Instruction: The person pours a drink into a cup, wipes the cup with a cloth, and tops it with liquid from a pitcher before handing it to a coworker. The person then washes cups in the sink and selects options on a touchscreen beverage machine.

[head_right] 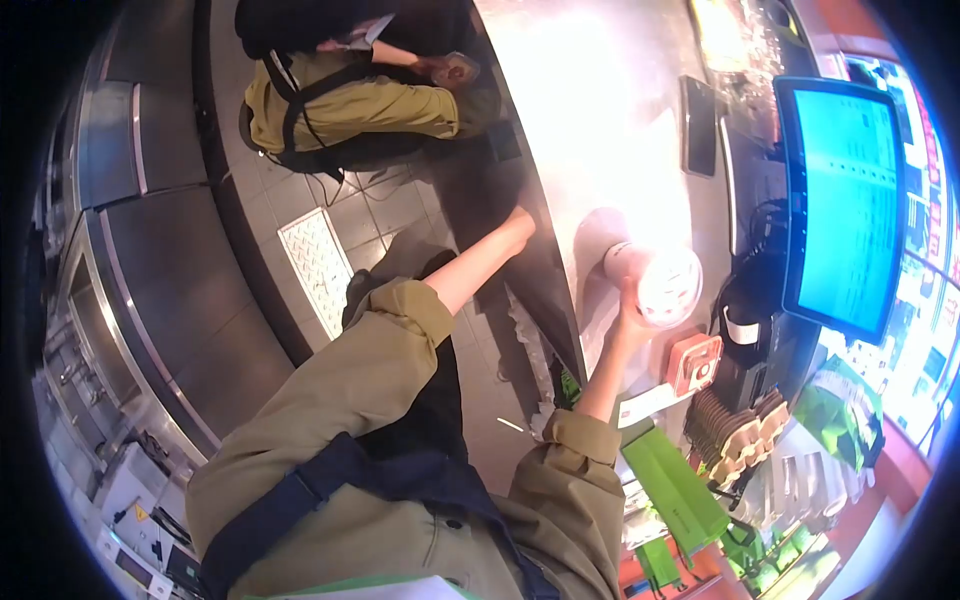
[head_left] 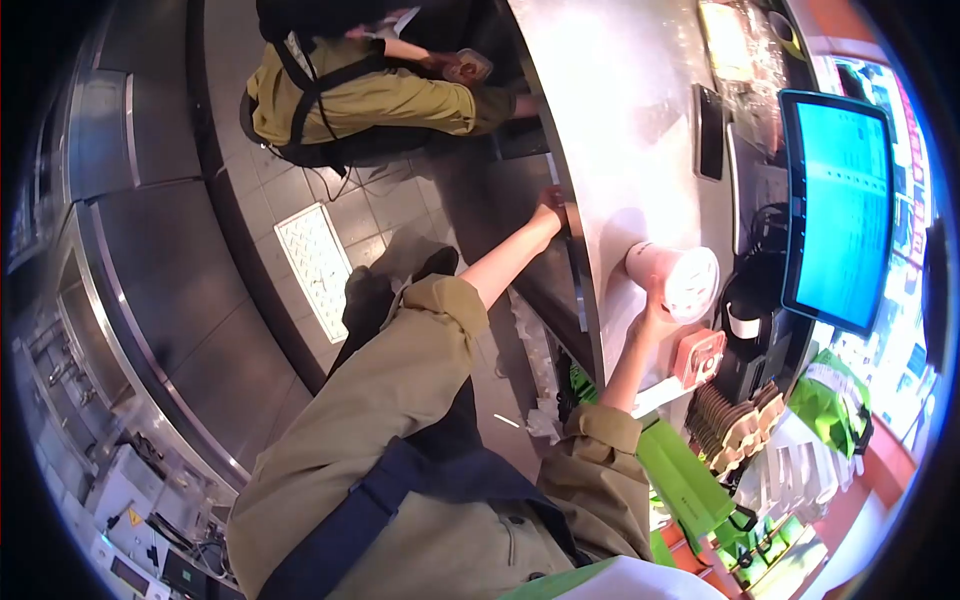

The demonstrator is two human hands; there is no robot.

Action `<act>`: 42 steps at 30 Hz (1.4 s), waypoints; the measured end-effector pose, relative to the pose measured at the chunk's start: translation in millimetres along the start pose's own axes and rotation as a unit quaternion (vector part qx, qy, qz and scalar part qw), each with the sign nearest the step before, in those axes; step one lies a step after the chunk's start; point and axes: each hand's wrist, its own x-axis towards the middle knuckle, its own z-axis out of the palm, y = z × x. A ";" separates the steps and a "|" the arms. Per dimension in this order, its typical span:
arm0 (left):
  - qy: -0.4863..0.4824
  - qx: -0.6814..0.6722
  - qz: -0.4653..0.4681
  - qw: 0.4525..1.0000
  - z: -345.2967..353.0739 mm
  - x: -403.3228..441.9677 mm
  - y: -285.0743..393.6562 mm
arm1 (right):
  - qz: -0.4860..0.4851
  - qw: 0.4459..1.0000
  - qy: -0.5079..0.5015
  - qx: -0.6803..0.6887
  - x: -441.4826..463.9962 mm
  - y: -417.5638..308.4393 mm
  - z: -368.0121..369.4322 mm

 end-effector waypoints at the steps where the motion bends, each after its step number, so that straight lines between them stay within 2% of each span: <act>1: 0.006 0.002 -0.003 1.000 -1.6 2.5 -4.2 | 0.014 1.000 -0.002 -0.013 4.4 -0.5 3.2; 2: 0.011 0.004 -0.006 1.000 -3.5 2.9 -7.4 | 0.028 0.999 -0.004 -0.025 3.6 -2.7 7.4; 3: 0.012 0.007 -0.008 1.000 -6.9 2.8 -9.7 | 0.044 0.997 -0.001 0.058 2.5 -7.2 11.8; 7: 0.014 0.016 0.014 1.000 -4.1 11.1 -21.7 | -0.010 0.996 -0.012 0.085 11.3 -2.8 18.8; 10: 0.012 0.028 0.046 0.998 -7.3 15.3 -29.9 | 0.063 0.993 -0.017 0.098 10.7 -0.3 16.4; 12: -0.001 0.006 0.037 0.999 -27.9 -20.4 -20.1 | 0.062 0.996 -0.068 -0.007 9.0 28.6 -4.3; 14: -0.016 -0.006 0.025 1.000 -52.5 -61.9 -4.7 | -0.050 0.998 0.031 -0.026 -28.8 -20.1 19.8; 15: -0.035 -0.022 -0.023 0.999 -72.3 -59.1 -26.3 | -0.048 0.994 0.051 -0.085 -52.5 -22.2 15.1; 16: -0.048 -0.024 -0.015 0.998 -88.3 -60.1 -49.9 | -0.041 0.991 0.093 -0.088 -83.7 -29.0 16.3; 17: -0.077 -0.037 -0.005 0.996 -103.6 -67.0 -69.6 | -0.012 0.981 0.145 -0.130 -120.4 -25.6 18.2; 18: -0.108 -0.049 0.003 0.993 -116.4 -79.2 -82.4 | 0.043 0.984 0.155 -0.082 -160.1 -6.7 19.1; 19: -0.089 -0.101 0.035 0.990 -121.1 -100.6 -88.6 | 0.165 0.971 0.174 -0.010 -194.7 -2.8 36.7; 20: -0.114 -0.131 -0.011 0.985 -132.5 -121.2 -86.5 | 0.349 0.925 0.145 0.037 -223.6 -2.8 52.6; 21: -0.089 -0.083 -0.082 0.989 -146.3 -136.0 -101.0 | 0.466 0.867 0.098 0.148 -249.6 20.8 58.3; 22: -0.060 -0.037 -0.147 0.987 -158.6 -148.9 -115.8 | 0.523 0.807 0.097 0.258 -260.3 22.9 72.8; 23: -0.101 -0.036 -0.175 0.979 -167.0 -161.8 -121.7 | 0.546 0.757 0.146 0.328 -263.2 25.5 85.9; 24: -0.140 -0.035 -0.204 0.968 -174.6 -174.8 -127.9 | 0.521 0.770 0.136 0.342 -270.8 41.7 90.7; 25: -0.095 -0.110 -0.205 0.968 -179.5 -183.6 -153.8 | 0.507 0.809 0.134 0.266 -267.5 31.0 101.8; 26: -0.111 -0.150 -0.230 0.955 -184.5 -189.7 -165.0 | 0.491 0.840 0.135 0.187 -264.4 20.3 110.3; 27: -0.145 -0.186 -0.255 0.938 -191.6 -197.4 -175.7 | 0.456 0.856 0.150 0.194 -272.6 33.6 109.6; 30: -0.218 -0.253 -0.331 0.882 -212.1 -220.7 -177.9 | 0.463 0.865 0.157 0.117 -284.2 34.6 100.3; 31: -0.234 -0.266 -0.357 0.864 -228.5 -232.8 -176.4 | 0.451 0.884 0.105 0.068 -297.4 57.4 84.6; 32: -0.256 -0.102 -0.448 0.850 -250.8 -239.0 -166.0 | 0.438 0.892 0.106 0.032 -305.9 58.2 75.3; 33: -0.273 0.066 -0.521 0.806 -280.2 -241.6 -151.1 | 0.422 0.900 0.108 -0.006 -315.9 52.7 65.3; 34: -0.382 0.309 -0.484 0.724 -366.0 -215.5 -198.1 | 0.402 0.908 0.112 -0.044 -322.9 49.8 53.2; 35: -0.269 -0.002 -0.628 0.730 -385.0 -176.4 -187.4 | 0.397 0.910 0.093 -0.073 -330.9 48.4 35.4; 36: -0.083 0.339 -0.488 0.800 -370.6 -150.4 -181.4 | 0.393 0.910 0.076 -0.103 -340.2 47.4 15.0; 37: -0.177 0.482 -0.249 0.821 -379.8 -98.9 -178.9 | 0.428 0.886 0.060 -0.168 -348.1 47.9 -5.3; 38: -0.041 0.509 -0.026 0.860 -354.6 -56.7 -185.1 | 0.460 0.856 0.041 -0.232 -353.9 49.7 -25.0; 39: -0.069 0.551 0.079 0.828 -382.4 40.4 -235.0 | 0.449 0.855 0.062 -0.251 -358.1 51.1 -40.8; 40: -0.113 0.452 -0.030 0.884 -300.3 56.4 -193.8 | 0.436 0.854 0.083 -0.271 -359.8 54.3 -54.0; 41: -0.123 0.401 0.127 0.899 -270.3 111.4 -225.4 | 0.370 0.891 0.103 -0.242 -361.1 64.3 -66.5; 42: -0.160 0.525 0.025 0.835 -225.0 150.5 -223.8 | 0.301 0.921 0.121 -0.216 -362.7 73.9 -78.0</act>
